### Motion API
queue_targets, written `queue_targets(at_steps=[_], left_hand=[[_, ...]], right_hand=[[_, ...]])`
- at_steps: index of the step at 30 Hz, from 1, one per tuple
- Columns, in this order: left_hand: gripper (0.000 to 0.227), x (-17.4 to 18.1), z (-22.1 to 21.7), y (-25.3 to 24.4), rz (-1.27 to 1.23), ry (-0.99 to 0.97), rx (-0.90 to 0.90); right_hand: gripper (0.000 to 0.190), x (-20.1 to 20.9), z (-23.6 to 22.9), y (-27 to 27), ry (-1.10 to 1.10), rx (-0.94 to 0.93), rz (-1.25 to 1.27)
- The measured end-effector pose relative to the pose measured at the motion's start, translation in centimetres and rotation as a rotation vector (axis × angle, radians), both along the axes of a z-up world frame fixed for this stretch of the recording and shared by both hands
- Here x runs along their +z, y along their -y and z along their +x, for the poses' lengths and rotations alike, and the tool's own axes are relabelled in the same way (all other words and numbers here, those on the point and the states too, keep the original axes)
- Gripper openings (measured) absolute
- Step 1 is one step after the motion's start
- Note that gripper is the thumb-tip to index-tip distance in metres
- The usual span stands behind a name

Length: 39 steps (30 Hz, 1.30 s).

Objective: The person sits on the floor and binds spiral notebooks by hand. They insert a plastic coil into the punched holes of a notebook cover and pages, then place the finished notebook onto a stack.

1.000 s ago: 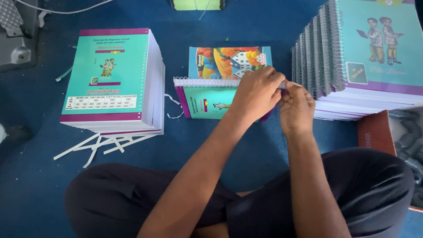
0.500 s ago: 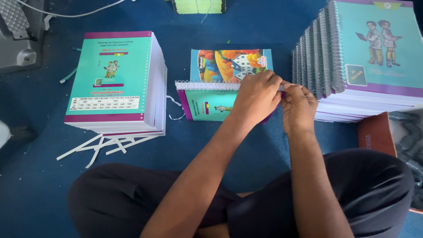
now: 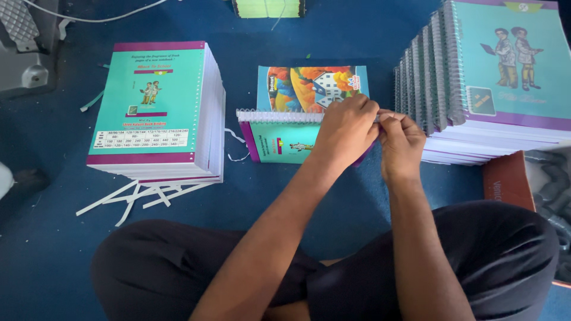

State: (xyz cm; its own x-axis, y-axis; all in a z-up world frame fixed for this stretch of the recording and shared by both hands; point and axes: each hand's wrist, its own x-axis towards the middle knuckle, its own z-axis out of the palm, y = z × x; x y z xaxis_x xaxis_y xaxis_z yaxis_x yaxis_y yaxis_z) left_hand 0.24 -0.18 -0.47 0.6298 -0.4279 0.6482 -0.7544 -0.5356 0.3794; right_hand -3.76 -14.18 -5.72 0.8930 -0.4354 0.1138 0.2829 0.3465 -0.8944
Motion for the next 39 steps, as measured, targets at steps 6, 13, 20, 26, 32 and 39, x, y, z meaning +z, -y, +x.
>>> queue_targets(at_steps=[6,13,20,26,32,39], left_hand=[[0.02,-0.1,-0.1,0.1,0.005,0.019,0.011],[0.016,-0.1,-0.3,0.2,0.021,-0.003,0.016],[0.034,0.4,-0.7,-0.3,0.005,-0.034,-0.03],[0.073,1.0,-2.0,-2.1,0.115,0.021,0.187],[0.119,0.7,-0.4,-12.1,0.139,-0.116,0.375],[0.094,-5.3,-0.2,-18.3,-0.622,-0.658,0.107]], right_hand=[[0.011,-0.2,0.1,0.0,-0.02,-0.064,0.013],[0.011,-0.3,0.2,0.4,-0.06,-0.085,-0.097],[0.031,1.3,-0.5,-0.1,-0.006,0.065,0.096],[0.053,1.3,-0.8,-1.0,-0.097,0.125,-0.167],[0.044,0.9,-0.8,-1.5,-0.18,0.071,-0.298],[0.047,1.1,-1.2,-2.6,-0.226,0.045,-0.356]])
